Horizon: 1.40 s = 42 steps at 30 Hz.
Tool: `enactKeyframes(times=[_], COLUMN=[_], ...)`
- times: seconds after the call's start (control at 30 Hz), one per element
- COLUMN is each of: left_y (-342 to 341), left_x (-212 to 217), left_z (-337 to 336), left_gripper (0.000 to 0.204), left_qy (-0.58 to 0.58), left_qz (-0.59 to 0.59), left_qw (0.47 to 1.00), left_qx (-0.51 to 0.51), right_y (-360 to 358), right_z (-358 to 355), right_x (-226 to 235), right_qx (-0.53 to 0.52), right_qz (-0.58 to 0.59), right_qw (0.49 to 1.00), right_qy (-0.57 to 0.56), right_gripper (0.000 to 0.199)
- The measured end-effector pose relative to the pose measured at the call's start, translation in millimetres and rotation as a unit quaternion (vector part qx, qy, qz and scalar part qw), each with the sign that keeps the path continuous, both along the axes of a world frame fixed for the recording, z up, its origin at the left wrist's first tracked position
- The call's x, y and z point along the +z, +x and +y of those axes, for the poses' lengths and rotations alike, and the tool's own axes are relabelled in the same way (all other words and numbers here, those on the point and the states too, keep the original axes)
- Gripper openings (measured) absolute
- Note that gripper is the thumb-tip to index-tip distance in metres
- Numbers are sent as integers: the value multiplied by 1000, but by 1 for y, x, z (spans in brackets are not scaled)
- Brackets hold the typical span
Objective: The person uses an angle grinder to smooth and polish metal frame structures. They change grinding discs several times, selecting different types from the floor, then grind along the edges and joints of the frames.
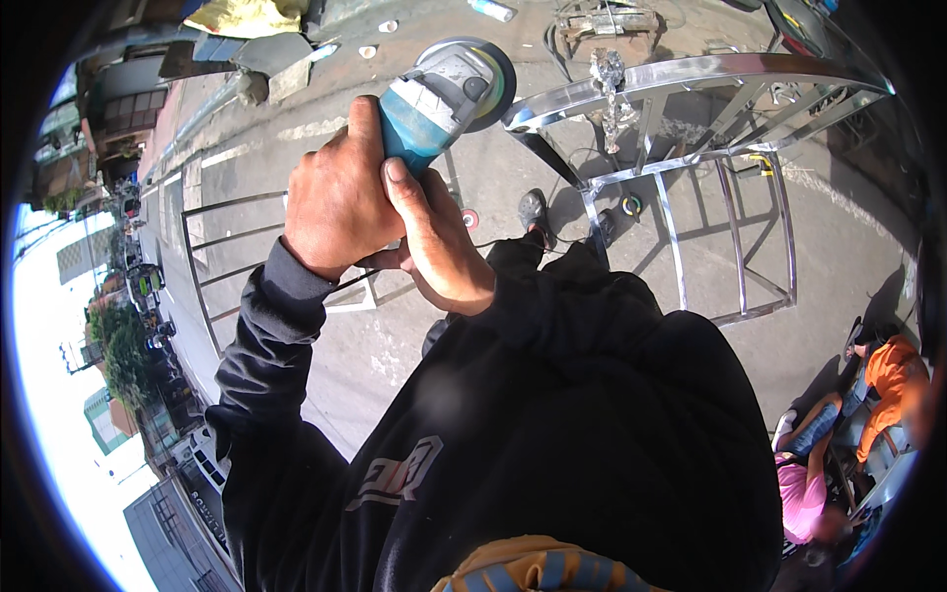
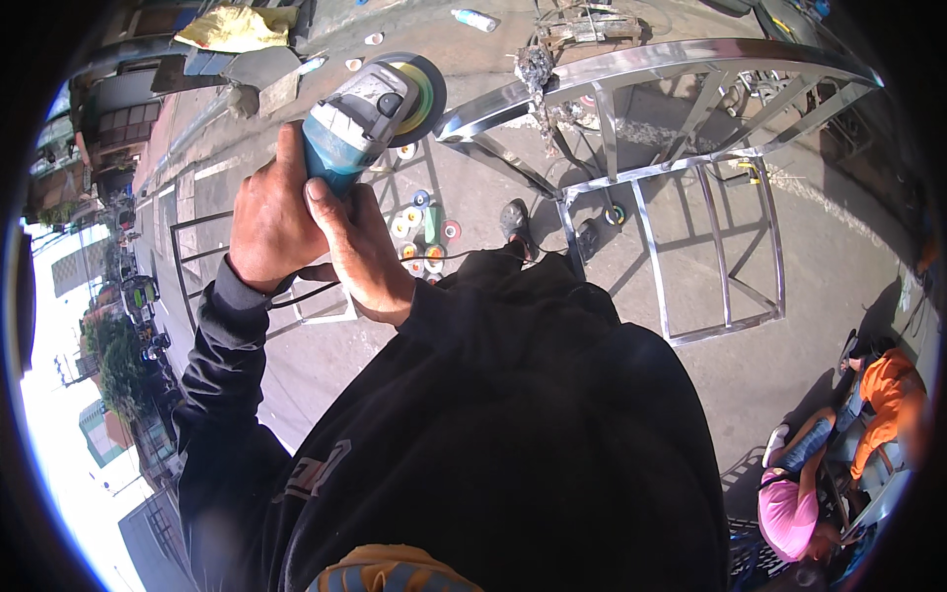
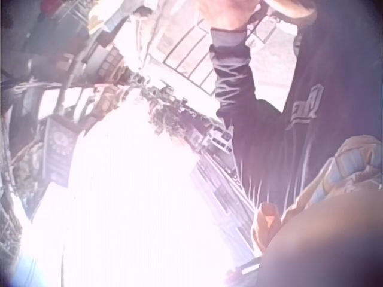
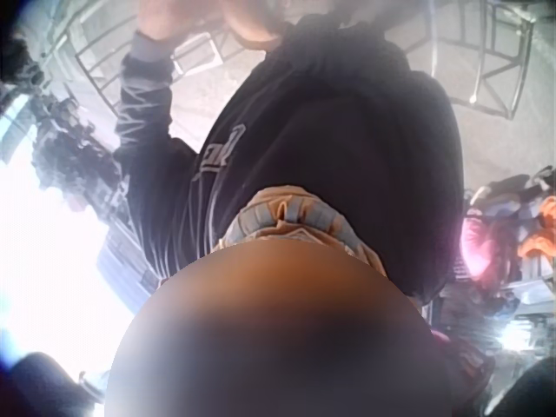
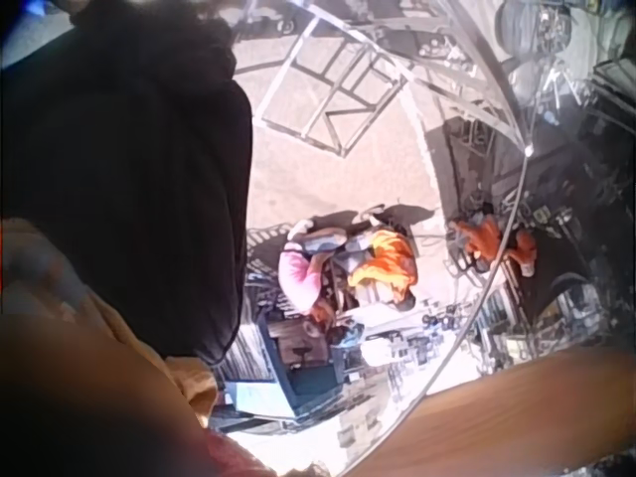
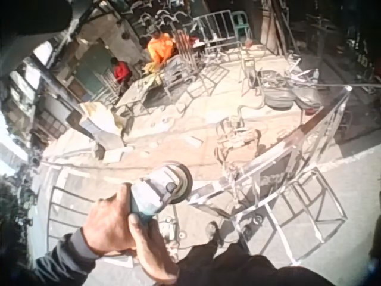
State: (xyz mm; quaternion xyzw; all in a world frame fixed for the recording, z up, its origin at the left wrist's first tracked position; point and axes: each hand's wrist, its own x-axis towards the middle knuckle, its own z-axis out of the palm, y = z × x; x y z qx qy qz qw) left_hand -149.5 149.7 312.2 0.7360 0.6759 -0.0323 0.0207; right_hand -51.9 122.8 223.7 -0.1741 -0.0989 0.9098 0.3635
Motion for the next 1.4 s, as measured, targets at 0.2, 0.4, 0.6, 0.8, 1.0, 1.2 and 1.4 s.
enactKeyframes(times=[0.2, 0.4, 0.6, 0.8, 1.0, 1.2, 1.4], left_y=[3, 3, 3, 3, 5, -3, -18], left_x=[2, 12, 16, 19, 22, 17, -22], left_z=[0, 5, 5, 9, 11, 12, 17], left_gripper=[58, 59, 60, 62, 59, 58, 70], left_qy=[0, -28, -45, -50, -52, -45, 87], left_qz=[5, 11, 13, 7, 8, -9, -112], left_qw=[1000, 999, 999, 999, 999, 999, 990], left_qx=[2, 12, 17, 10, 8, -12, -8], right_y=[1, 3, 2, 2, 2, 1, -5], right_z=[0, 1, 1, 2, 6, 6, 20], right_x=[2, 6, 7, 11, 15, 10, -8], right_qx=[-16, 36, 48, 50, 53, 49, -11], right_qz=[-3, 46, 53, 70, 76, 49, -40], right_qw=[1000, 998, 997, 996, 994, 997, 999], right_qy=[4, -20, -29, -36, -51, -43, 30], right_gripper=[82, 83, 82, 83, 83, 84, 77])
